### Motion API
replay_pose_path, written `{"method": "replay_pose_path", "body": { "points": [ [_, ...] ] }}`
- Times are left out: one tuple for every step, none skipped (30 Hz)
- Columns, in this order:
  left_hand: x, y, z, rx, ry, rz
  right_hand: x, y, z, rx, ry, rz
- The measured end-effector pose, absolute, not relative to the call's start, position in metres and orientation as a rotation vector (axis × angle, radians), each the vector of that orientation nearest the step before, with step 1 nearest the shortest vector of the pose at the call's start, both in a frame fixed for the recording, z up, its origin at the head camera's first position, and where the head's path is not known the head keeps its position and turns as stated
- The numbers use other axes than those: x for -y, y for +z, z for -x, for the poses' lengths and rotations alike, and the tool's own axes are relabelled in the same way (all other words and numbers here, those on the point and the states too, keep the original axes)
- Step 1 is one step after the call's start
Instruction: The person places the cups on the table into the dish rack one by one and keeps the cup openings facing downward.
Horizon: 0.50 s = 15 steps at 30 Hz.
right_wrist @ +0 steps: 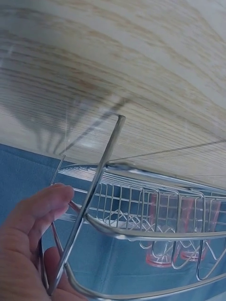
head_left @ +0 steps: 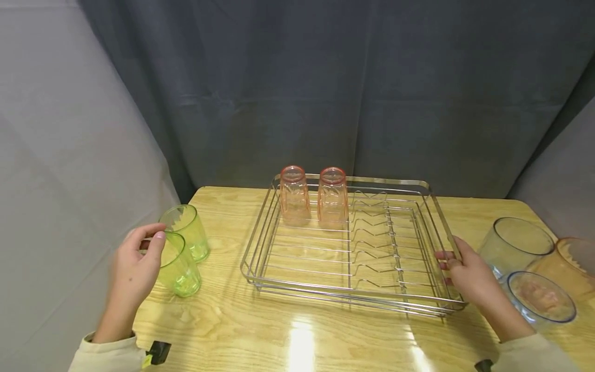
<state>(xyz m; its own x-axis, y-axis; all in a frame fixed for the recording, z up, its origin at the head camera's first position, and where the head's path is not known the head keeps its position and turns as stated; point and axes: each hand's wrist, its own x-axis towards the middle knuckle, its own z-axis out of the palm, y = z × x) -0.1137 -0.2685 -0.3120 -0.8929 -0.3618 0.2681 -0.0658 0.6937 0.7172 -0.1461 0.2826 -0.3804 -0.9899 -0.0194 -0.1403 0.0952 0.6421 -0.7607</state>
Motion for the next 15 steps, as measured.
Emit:
{"method": "replay_pose_path", "body": {
  "points": [
    [0.27,-0.313,0.113,2.513,-1.007,-0.333,-0.283,-0.38,0.146,-2.721,-1.273,-0.06],
    [0.272,-0.315,0.114,2.509,-0.973,-0.34,-0.283,-0.38,0.146,-2.721,-1.273,-0.058],
    [0.274,-0.316,0.114,2.508,-0.945,-0.347,-0.283,-0.379,0.146,-2.722,-1.272,-0.055],
    [0.276,-0.318,0.114,2.509,-0.926,-0.355,-0.282,-0.379,0.146,-2.723,-1.27,-0.055],
    [0.277,-0.319,0.115,2.512,-0.907,-0.365,-0.282,-0.379,0.146,-2.726,-1.267,-0.055],
    [0.278,-0.321,0.115,2.52,-0.888,-0.372,-0.282,-0.379,0.146,-2.728,-1.264,-0.055],
    [0.28,-0.322,0.115,2.531,-0.871,-0.374,-0.281,-0.379,0.146,-2.732,-1.26,-0.056],
    [0.281,-0.323,0.115,2.542,-0.857,-0.377,-0.281,-0.379,0.146,-2.735,-1.258,-0.058],
    [0.282,-0.324,0.115,2.554,-0.837,-0.374,-0.281,-0.379,0.147,-2.737,-1.254,-0.058],
    [0.283,-0.326,0.116,2.565,-0.822,-0.369,-0.281,-0.379,0.147,-2.74,-1.251,-0.059],
    [0.283,-0.328,0.117,2.578,-0.803,-0.361,-0.281,-0.379,0.147,-2.742,-1.248,-0.061],
    [0.284,-0.33,0.118,2.592,-0.782,-0.347,-0.281,-0.38,0.147,-2.744,-1.246,-0.064],
    [0.285,-0.332,0.12,2.608,-0.757,-0.329,-0.282,-0.38,0.147,-2.744,-1.246,-0.067],
    [0.285,-0.334,0.121,2.622,-0.729,-0.307,-0.282,-0.38,0.147,-2.746,-1.244,-0.069],
    [0.286,-0.337,0.123,2.642,-0.699,-0.288,-0.282,-0.38,0.147,-2.749,-1.241,-0.068]
  ]
}}
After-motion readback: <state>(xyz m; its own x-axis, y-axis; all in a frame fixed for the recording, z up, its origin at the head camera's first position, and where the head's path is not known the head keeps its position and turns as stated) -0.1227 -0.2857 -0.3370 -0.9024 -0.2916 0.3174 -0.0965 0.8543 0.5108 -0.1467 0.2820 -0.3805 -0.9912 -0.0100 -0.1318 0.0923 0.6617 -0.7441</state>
